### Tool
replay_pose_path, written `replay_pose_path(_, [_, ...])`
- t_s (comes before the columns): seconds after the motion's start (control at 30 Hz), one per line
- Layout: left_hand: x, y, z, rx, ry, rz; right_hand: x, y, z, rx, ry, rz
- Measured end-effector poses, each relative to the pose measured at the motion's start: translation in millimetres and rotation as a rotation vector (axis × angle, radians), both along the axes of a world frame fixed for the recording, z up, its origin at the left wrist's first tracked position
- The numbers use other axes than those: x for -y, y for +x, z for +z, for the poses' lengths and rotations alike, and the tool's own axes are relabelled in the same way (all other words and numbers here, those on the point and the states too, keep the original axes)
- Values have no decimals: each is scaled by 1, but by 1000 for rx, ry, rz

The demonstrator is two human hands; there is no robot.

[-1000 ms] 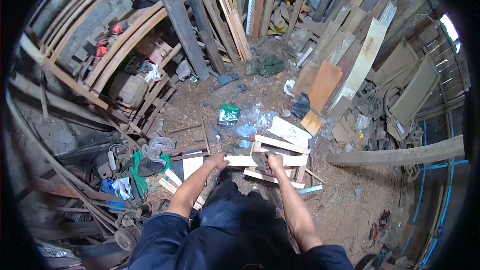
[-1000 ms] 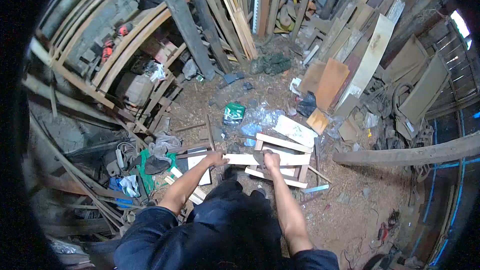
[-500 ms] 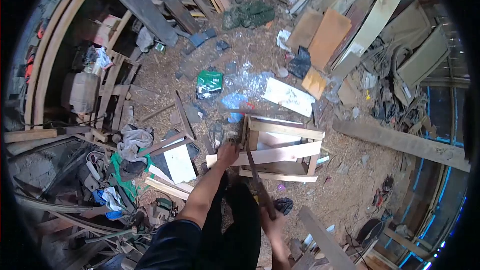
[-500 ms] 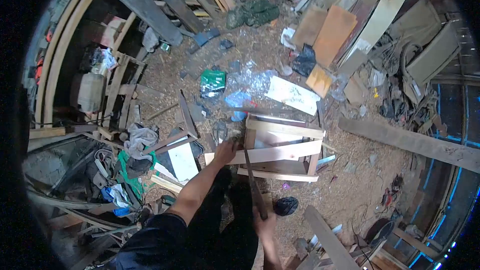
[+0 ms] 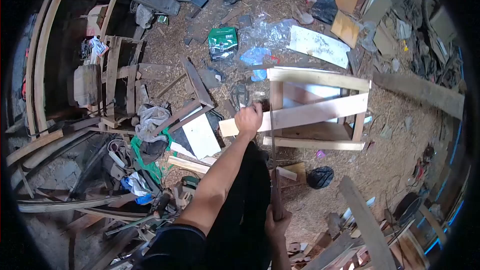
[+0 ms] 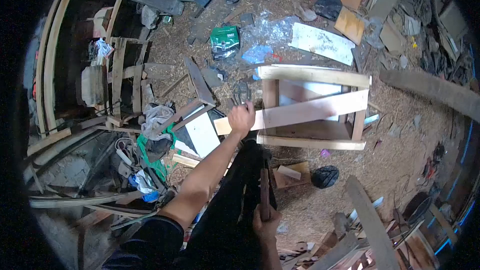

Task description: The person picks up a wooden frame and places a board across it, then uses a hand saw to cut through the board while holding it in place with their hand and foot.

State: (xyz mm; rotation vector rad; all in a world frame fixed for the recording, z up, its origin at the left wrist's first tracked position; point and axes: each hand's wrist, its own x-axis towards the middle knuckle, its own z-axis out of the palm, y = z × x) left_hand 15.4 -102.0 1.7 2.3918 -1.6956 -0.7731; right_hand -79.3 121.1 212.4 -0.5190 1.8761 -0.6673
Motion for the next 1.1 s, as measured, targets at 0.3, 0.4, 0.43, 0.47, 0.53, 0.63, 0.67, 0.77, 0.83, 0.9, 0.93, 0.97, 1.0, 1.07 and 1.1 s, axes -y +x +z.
replay_pose_path(0.3, [-15,2,0,38,98,-119,3,-20,18,30,22,24])
replay_pose_path(0.4, [-23,5,4,6,158,-169,4,-20,31,37,46,20])
replay_pose_path(0.43, [-25,7,7,3,180,-175,4,-21,33,35,46,17])
replay_pose_path(0.47, [-25,8,8,-20,167,-204,3,-25,32,28,70,42])
replay_pose_path(0.53, [-22,8,6,-37,171,-200,5,-34,33,21,99,74])
replay_pose_path(0.63, [-19,9,8,-28,178,-175,8,-43,27,14,126,103])
replay_pose_path(0.67, [-19,10,10,-46,153,-198,6,-44,24,46,65,78])
replay_pose_path(0.77, [-30,15,-3,-49,99,-230,-2,-54,21,45,54,122])
replay_pose_path(0.83, [-27,14,-4,-27,123,-246,0,-61,18,17,90,172])
replay_pose_path(0.9, [-24,12,-3,-28,129,-207,10,-69,21,37,79,168])
replay_pose_path(0.93, [-27,14,-3,-41,115,-202,10,-72,19,68,61,158])
replay_pose_path(0.97, [-26,13,0,-56,94,-208,5,-77,15,76,60,164])
replay_pose_path(1.0, [-26,13,-1,-25,64,-226,1,-83,9,83,33,192])
replay_pose_path(1.07, [-26,11,-1,-16,41,-219,-1,-93,1,79,-45,270])
replay_pose_path(1.1, [-28,11,-3,-14,35,-214,0,-96,-2,83,-56,279])
